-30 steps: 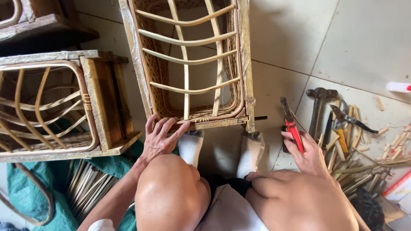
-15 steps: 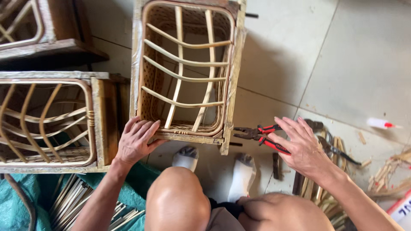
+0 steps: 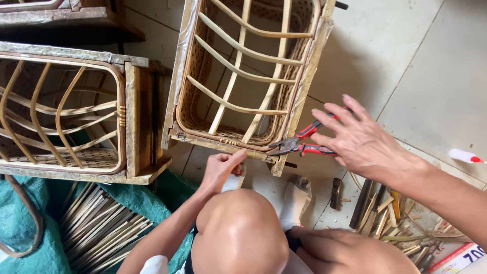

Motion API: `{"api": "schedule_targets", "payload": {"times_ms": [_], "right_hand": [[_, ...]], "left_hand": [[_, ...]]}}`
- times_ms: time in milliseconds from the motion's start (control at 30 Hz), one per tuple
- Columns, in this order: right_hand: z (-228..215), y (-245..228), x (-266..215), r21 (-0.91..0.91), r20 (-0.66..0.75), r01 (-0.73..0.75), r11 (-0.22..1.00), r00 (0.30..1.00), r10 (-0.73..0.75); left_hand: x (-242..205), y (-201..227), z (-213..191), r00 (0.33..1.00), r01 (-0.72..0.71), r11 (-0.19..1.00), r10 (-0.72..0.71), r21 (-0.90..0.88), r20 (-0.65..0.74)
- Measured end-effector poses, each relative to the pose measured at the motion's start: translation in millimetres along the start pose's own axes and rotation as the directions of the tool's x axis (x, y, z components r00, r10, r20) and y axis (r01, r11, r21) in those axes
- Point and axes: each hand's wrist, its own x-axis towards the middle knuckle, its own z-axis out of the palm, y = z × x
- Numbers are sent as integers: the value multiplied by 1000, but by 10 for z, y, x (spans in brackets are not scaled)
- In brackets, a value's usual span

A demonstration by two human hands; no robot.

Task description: The person repairs a rectangular woven basket by hammering a wooden frame, cutting excess bamboo with pliers, and applying glue to the joints. The person uses a hammer, pliers, and a glue bottle to secure the structure.

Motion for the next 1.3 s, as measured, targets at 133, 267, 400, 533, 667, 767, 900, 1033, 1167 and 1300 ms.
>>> {"api": "schedule_targets", "payload": {"times_ms": [133, 267, 400, 533, 667, 767, 900, 1033, 1167, 1300], "right_hand": [[-138, 50, 330, -3, -7, 110, 994, 994, -110], [-152, 147, 565, -52, 242, 105, 993, 966, -90], [-182, 258, 733, 68, 150, 180, 981, 971, -189], [-228, 220, 853, 100, 190, 194, 976, 959, -210], [-323, 150, 983, 38, 292, 219, 975, 931, -220], [-378, 148, 1025, 18, 338, 235, 972, 913, -227], [-432, 135, 1057, -28, 420, 263, 964, 879, -228], [-454, 90, 1016, -54, 361, 284, 957, 899, -247], [-427, 24, 946, -19, 370, 249, 968, 901, -225], [-388, -22, 765, -11, 377, 123, 992, 920, -110]], "left_hand": [[15, 135, 159, 998, 30, 1000, -30, 5, -51], [-41, 246, 189, 1000, 9, 998, -9, -58, -6], [-28, 323, 219, 1000, -2, 997, 0, -78, -26], [-33, 323, 215, 1000, 0, 1000, -1, -19, -5], [-14, 344, 192, 999, 27, 999, -27, 31, -18], [-30, 339, 201, 999, 39, 998, -38, 41, -21], [-37, 363, 222, 1000, 9, 1000, -9, 26, -7], [-58, 400, 234, 1000, -8, 1000, 8, 16, -21], [-41, 302, 218, 999, -5, 999, 7, 36, -44], [53, 55, 152, 1000, -26, 999, 26, -19, -16]]}}
